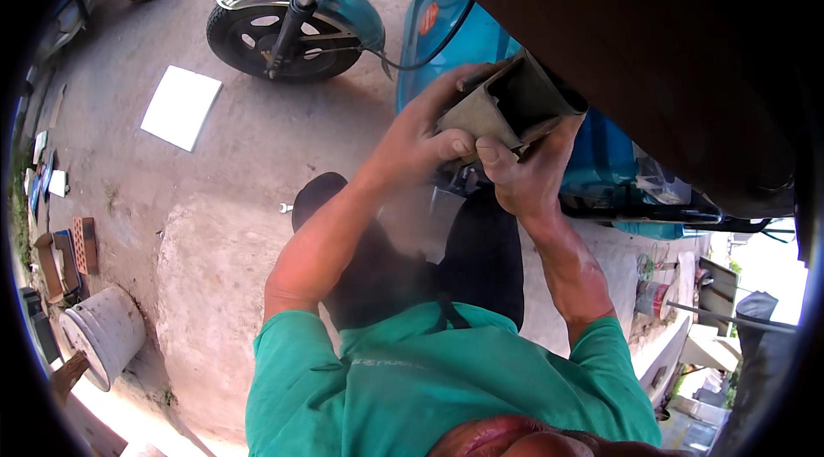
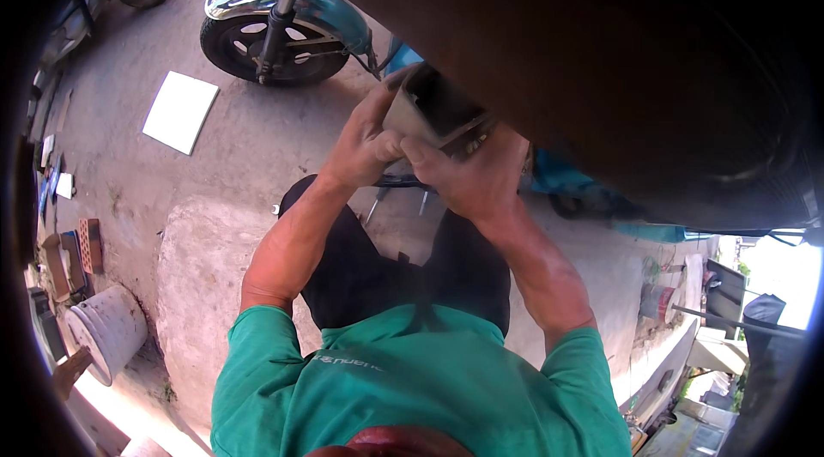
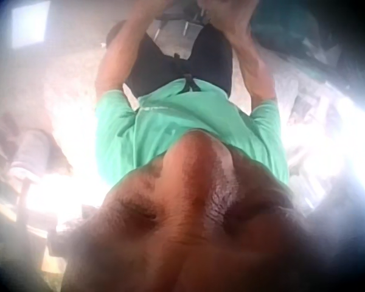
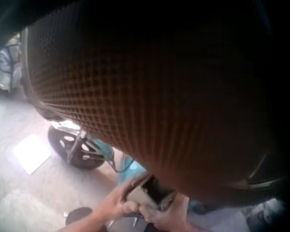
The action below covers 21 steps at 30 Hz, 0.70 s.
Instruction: The person attaches a metal bracket to the frame of a moped using a bolt and washer, then tightens it with pliers and a hammer.
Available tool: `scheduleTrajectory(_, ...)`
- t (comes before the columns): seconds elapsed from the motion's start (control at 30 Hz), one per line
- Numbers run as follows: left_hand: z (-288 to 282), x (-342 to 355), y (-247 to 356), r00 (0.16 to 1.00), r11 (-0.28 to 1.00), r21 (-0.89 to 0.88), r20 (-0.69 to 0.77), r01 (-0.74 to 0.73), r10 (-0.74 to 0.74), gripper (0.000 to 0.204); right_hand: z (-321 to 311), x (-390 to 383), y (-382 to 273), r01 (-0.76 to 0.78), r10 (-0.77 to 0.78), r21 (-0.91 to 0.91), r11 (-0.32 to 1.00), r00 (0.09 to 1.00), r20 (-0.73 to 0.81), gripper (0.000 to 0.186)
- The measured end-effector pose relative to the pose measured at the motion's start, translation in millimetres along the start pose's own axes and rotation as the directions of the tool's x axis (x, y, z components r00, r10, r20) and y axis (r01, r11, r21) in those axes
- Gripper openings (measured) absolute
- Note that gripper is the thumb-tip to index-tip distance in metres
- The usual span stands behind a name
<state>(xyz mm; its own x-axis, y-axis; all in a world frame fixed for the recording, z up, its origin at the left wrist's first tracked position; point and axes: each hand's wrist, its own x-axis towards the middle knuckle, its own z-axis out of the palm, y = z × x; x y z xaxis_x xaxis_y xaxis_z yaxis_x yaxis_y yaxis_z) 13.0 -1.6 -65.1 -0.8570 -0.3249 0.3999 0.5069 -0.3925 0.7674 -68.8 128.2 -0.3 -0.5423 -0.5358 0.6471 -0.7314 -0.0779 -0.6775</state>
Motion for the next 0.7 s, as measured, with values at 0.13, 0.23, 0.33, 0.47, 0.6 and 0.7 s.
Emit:
scheduleTrajectory(0.13,1.5,5.6,-11.0,0.996,0.998,0.045,-0.072,-0.048,0.051,0.116,3.2,0.2,3.5,0.014,-0.016,-0.043,0.999,0.999,-0.031,0.088)
scheduleTrajectory(0.23,4.6,-2.2,-15.0,0.993,0.998,0.062,-0.112,-0.023,0.029,0.119,4.1,-1.5,-8.1,-0.008,0.008,-0.025,1.000,1.000,-0.016,0.082)
scheduleTrajectory(0.33,5.3,-9.6,-19.0,0.989,0.995,0.099,-0.150,-0.003,0.018,0.118,3.2,0.5,-20.4,0.048,-0.046,-0.102,0.994,0.999,0.027,0.069)
scheduleTrajectory(0.47,-4.8,-14.3,-27.2,0.964,0.961,0.257,-0.264,0.100,-0.030,0.110,-1.4,1.9,-22.9,0.060,-0.056,-0.184,0.981,0.998,0.028,0.068)
scheduleTrajectory(0.6,-4.9,-22.3,-37.1,0.948,0.904,0.417,-0.315,0.091,0.049,0.103,-11.3,-6.0,-10.5,-0.032,0.047,-0.337,0.941,0.998,0.035,0.118)
scheduleTrajectory(0.7,5.5,-33.7,-36.1,0.951,0.978,0.207,-0.294,-0.033,0.095,0.097,-23.1,-9.6,4.0,-0.052,0.083,-0.218,0.975,0.987,0.137,0.140)
